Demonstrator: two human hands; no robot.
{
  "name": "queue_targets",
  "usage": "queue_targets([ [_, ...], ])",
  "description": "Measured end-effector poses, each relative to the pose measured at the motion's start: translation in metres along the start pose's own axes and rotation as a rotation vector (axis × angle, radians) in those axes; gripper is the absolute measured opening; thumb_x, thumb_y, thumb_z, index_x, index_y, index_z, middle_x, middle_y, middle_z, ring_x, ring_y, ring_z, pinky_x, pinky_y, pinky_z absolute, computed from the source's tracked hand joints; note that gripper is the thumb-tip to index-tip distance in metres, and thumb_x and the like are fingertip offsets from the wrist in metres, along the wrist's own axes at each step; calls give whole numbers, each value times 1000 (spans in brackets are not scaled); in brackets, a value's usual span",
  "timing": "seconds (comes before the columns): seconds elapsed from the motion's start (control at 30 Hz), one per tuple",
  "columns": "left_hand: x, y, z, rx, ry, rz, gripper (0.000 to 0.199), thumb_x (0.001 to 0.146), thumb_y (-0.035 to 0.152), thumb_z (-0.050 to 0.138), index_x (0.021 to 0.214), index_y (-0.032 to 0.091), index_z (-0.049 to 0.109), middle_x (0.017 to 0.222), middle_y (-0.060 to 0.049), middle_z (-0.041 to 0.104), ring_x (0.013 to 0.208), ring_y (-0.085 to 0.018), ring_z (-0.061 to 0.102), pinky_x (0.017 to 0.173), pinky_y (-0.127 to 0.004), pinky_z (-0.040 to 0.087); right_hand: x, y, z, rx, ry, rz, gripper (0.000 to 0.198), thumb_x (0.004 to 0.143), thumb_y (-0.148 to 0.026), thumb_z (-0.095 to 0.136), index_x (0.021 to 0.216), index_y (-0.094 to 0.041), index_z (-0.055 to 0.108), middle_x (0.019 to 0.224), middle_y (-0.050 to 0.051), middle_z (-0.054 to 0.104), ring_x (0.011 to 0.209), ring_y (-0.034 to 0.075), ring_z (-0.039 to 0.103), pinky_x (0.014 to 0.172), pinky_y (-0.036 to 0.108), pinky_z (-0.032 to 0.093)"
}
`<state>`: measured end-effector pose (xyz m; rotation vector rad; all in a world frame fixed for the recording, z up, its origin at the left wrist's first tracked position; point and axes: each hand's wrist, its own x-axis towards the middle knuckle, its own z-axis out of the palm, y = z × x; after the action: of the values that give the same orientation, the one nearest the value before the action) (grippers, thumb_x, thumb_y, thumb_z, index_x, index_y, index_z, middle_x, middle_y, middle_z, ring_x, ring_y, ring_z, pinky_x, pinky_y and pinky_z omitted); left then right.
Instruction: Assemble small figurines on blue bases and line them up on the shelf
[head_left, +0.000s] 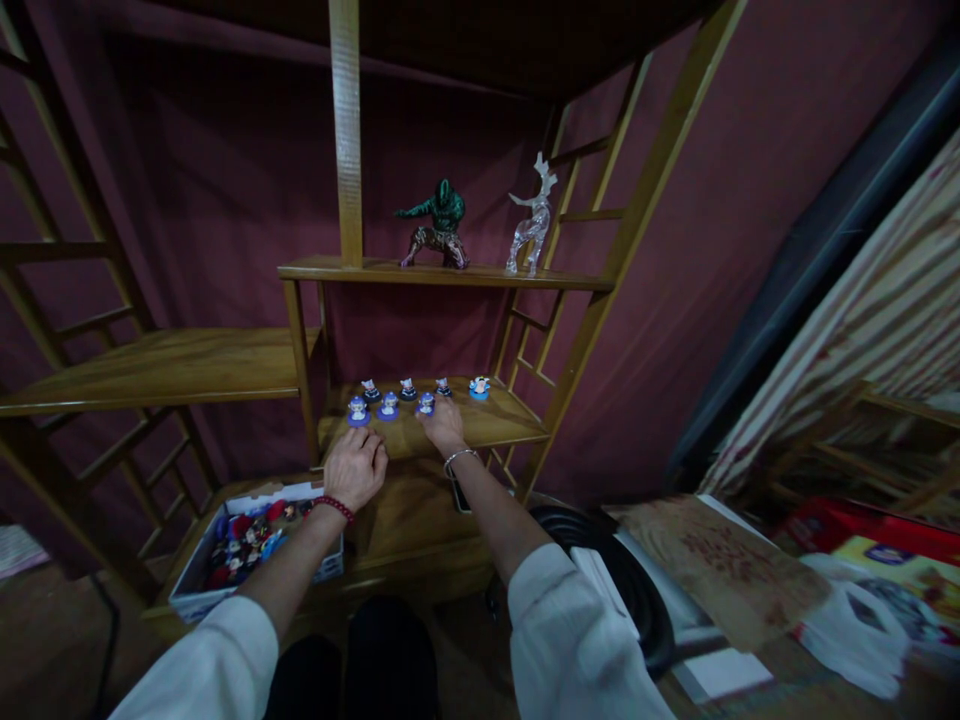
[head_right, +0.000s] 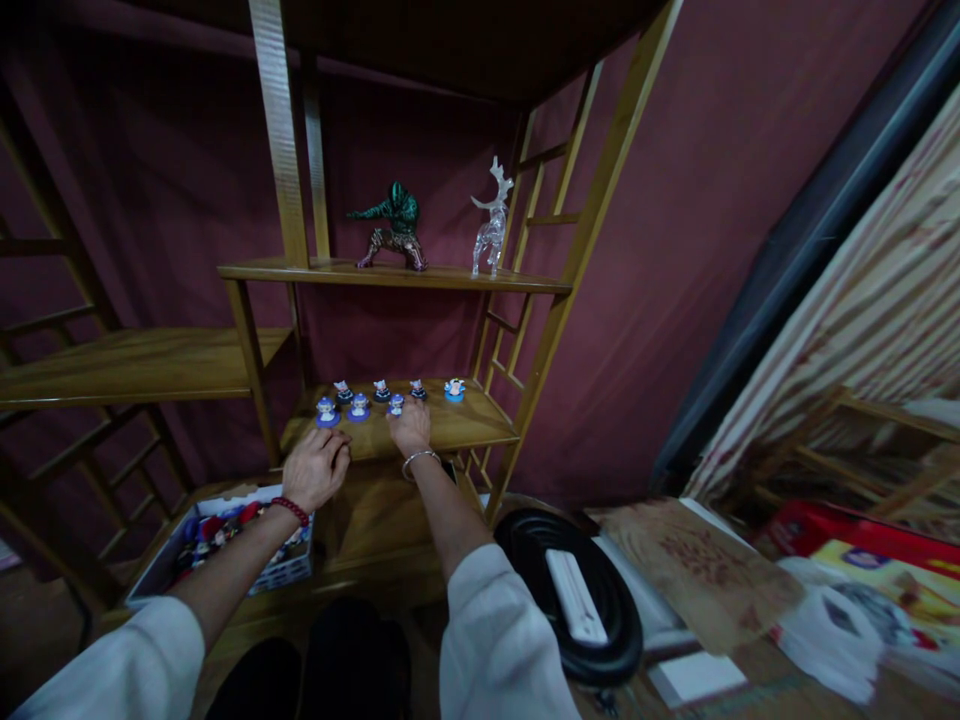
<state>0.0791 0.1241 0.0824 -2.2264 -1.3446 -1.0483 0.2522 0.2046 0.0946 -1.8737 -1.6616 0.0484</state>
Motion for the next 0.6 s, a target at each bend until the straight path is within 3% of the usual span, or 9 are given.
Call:
queue_targets([
  [0.37, 1, 0, 1, -7, -2, 3, 21, 80, 22, 39, 86, 17, 59, 84, -7, 54, 83, -20, 49, 77, -34, 42, 6, -3, 1, -16, -38, -21, 32, 69, -32, 57, 96, -15, 56, 100, 10, 59, 96, 21, 52, 82, 28, 39],
  [0.6, 1, 0, 0, -24, 11, -2, 21, 80, 21, 39, 85, 18, 59, 84, -7, 54, 84, -20, 49, 77, -34, 42, 4, -4, -1, -6, -47, -4, 37, 70, -34, 56, 102, -16, 54, 106, 10, 56, 101, 21, 49, 86, 30, 37],
])
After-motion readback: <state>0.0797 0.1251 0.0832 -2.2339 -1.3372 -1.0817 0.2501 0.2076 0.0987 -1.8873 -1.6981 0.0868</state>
